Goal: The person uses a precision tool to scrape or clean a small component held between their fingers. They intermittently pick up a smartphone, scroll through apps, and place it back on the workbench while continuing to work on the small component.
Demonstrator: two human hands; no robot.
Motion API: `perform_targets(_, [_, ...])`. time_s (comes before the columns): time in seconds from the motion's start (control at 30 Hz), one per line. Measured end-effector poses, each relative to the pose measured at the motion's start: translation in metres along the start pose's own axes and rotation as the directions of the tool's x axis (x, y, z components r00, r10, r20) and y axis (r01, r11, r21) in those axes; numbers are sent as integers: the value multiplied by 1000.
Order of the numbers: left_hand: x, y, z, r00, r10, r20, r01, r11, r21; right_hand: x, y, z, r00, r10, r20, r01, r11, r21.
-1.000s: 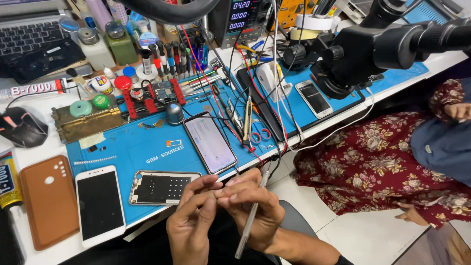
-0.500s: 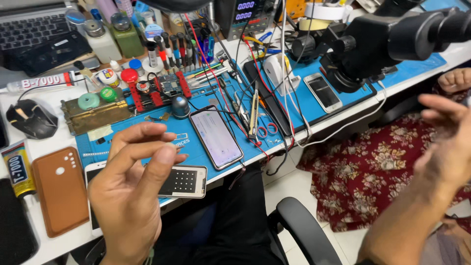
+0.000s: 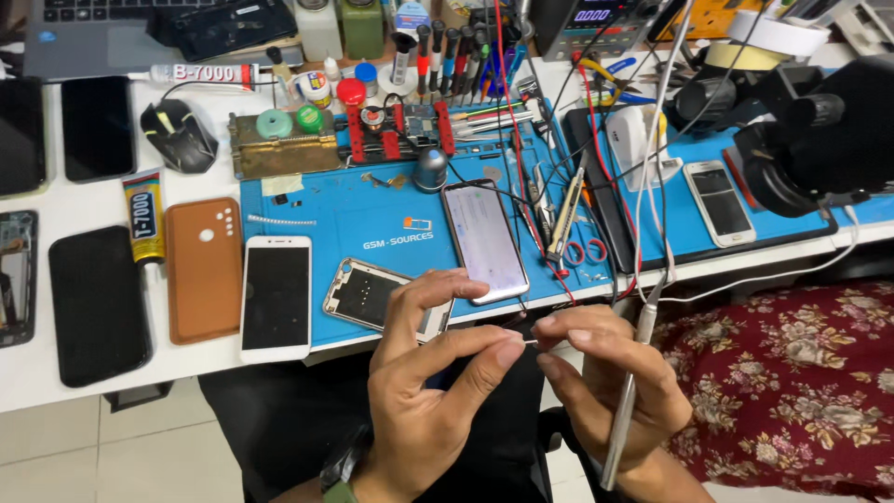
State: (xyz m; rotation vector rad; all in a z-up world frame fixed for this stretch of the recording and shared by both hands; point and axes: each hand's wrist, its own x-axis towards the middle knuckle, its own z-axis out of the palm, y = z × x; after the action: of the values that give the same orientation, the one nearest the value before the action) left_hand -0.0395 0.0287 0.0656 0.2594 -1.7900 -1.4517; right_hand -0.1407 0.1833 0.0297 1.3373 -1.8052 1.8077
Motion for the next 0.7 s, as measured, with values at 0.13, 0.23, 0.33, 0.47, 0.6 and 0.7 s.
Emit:
perform_targets(0.13, [-4, -2, -3, 1000, 7, 15, -7, 1000, 15, 2, -1, 11, 1000, 18, -9, -18, 1000, -4])
perform_targets(0.23, [-4, -3, -5, 998, -47, 28, 48, 999, -9, 3, 3, 13, 1000, -18, -13, 18, 1000, -5])
perform_targets(0.33, [-6, -4, -7, 994, -104, 43, 105, 994, -34, 1, 6, 13, 999, -34, -10, 34, 999, -4])
perform_targets(0.47, [-6, -6, -9, 992, -104, 71, 106, 994, -34, 5, 4, 18, 999, -50, -10, 50, 999, -21])
perform_targets(0.6, [-7, -8, -9, 990, -114, 88, 117, 992, -39, 5, 3, 17, 1000, -29, 0, 29, 999, -31])
perform_targets(0.7, [-6, -9, -9, 991, -109, 79, 113, 993, -47, 7, 3, 18, 1000, -25, 12, 25, 999, -37])
